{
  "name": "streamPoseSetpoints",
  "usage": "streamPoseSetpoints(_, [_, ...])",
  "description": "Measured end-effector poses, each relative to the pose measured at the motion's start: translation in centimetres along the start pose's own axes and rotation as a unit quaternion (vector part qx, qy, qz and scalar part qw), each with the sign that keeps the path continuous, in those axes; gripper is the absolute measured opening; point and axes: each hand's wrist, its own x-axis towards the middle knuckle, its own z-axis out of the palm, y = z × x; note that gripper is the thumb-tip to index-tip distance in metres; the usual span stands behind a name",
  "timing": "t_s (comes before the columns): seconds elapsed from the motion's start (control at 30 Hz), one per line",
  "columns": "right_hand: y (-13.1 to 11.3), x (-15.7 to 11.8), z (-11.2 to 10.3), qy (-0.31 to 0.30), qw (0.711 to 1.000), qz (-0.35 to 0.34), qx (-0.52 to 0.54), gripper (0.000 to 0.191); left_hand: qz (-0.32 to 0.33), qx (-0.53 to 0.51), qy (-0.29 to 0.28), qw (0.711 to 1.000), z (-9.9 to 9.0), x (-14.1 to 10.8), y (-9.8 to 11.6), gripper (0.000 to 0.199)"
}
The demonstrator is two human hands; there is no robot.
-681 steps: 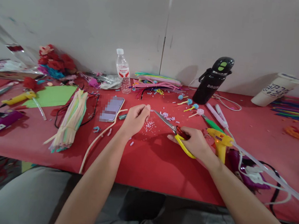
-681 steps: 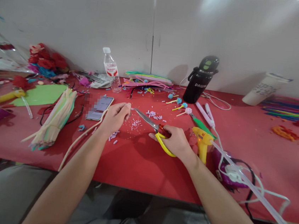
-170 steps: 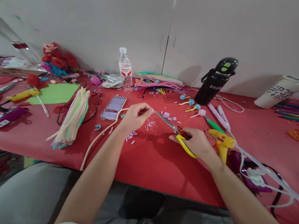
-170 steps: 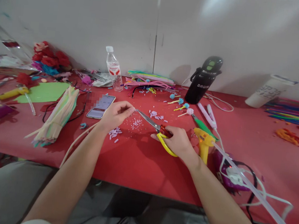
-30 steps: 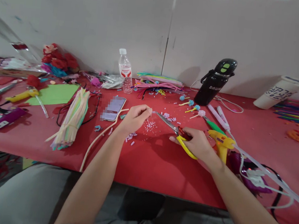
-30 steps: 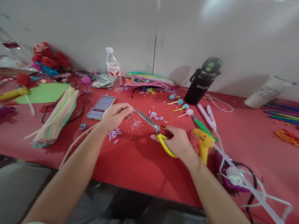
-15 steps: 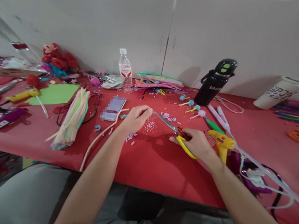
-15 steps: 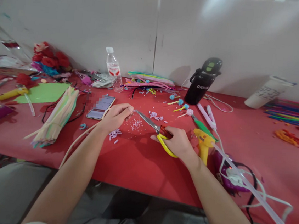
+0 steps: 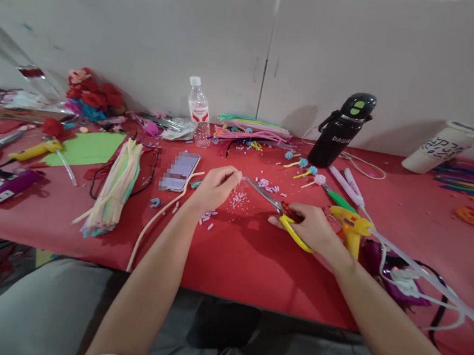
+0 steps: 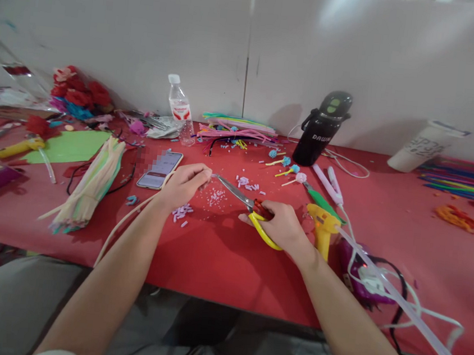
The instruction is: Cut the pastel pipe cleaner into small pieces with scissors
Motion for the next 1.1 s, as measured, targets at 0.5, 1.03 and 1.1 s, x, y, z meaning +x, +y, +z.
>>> streamPoseSetpoints(0.5, [-0.19, 0.04, -0.08, 0.02, 1.0, -0.004, 0.001, 0.056, -0.021, 0.001, 0.021, 1.0, 0.15, 0.06, -0.17, 0.034])
streamPoseSetpoints(1.03, [-0.27, -0.03, 0.0, 0.011, 1.0, -0.002, 0.005, 0.054, 0.008, -0.019, 0.006, 1.0, 0.22, 0.0, -0.08, 0.034])
streamPoseSetpoints(1.1, [-0.28, -0.05, -0.02, 0.01, 1.0, -0.001, 0.007, 0.054, 0.005, -0.014, 0.005, 1.0, 0.22, -0.01, -0.06, 0.034])
